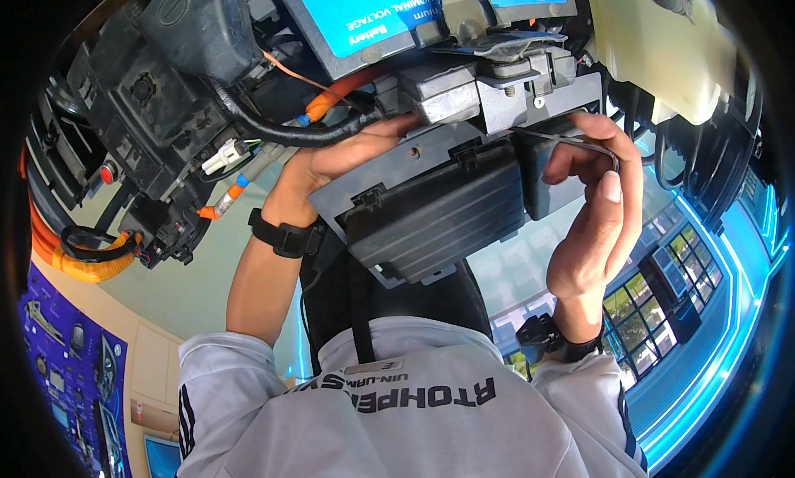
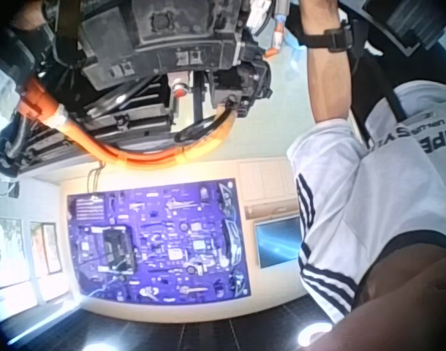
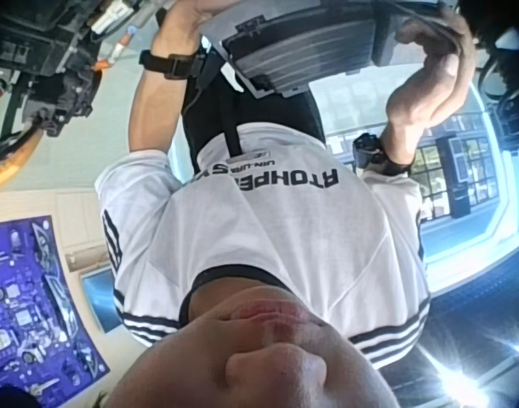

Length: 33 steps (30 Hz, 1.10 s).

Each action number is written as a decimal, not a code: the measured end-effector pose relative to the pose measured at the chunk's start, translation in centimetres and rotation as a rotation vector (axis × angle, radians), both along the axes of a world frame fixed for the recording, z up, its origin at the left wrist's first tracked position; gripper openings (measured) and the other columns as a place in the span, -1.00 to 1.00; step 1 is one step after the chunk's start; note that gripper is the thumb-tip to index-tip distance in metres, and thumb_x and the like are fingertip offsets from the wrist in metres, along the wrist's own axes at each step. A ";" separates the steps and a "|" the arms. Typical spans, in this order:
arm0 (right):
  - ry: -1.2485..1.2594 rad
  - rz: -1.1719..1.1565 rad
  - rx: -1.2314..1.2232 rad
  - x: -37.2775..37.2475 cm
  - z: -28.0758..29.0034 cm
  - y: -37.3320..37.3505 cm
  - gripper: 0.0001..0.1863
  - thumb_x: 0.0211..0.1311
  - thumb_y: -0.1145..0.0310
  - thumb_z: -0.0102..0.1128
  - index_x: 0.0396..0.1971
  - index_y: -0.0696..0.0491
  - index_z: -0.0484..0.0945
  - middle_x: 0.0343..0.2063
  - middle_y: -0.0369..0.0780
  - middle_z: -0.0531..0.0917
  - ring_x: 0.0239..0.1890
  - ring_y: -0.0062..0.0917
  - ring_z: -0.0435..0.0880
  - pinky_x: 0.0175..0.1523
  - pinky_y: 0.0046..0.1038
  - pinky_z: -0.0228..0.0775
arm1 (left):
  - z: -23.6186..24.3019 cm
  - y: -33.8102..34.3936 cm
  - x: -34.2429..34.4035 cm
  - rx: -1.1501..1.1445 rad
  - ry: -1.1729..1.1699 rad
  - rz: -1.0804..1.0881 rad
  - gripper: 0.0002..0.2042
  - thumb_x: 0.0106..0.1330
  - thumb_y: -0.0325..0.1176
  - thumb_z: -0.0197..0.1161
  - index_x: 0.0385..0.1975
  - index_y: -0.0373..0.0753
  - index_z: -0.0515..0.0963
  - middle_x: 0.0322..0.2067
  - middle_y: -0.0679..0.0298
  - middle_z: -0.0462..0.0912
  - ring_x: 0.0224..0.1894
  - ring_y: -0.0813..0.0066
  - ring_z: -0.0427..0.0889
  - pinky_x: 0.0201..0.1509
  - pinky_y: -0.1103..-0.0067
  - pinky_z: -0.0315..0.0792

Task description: Loosening and tightening bolts on the internal components of an electric vehicle using a wrench.

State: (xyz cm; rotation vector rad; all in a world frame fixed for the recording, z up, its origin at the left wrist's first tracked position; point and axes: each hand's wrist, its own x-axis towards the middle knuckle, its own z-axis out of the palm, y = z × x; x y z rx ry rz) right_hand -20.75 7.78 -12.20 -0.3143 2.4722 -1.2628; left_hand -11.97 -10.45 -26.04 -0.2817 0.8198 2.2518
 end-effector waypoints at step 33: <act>0.109 0.258 -0.208 -0.1 -0.8 0.5 -0.66 0.39 0.21 -0.15 -0.49 0.15 0.31 -0.53 -0.27 0.27 -0.49 -0.62 0.27 -0.39 -0.56 0.37 | -1.4 0.2 0.1 -0.086 0.117 -0.019 -0.45 0.32 -0.25 0.00 0.30 -0.30 0.17 0.25 0.15 0.27 0.26 0.45 0.24 0.31 0.58 0.08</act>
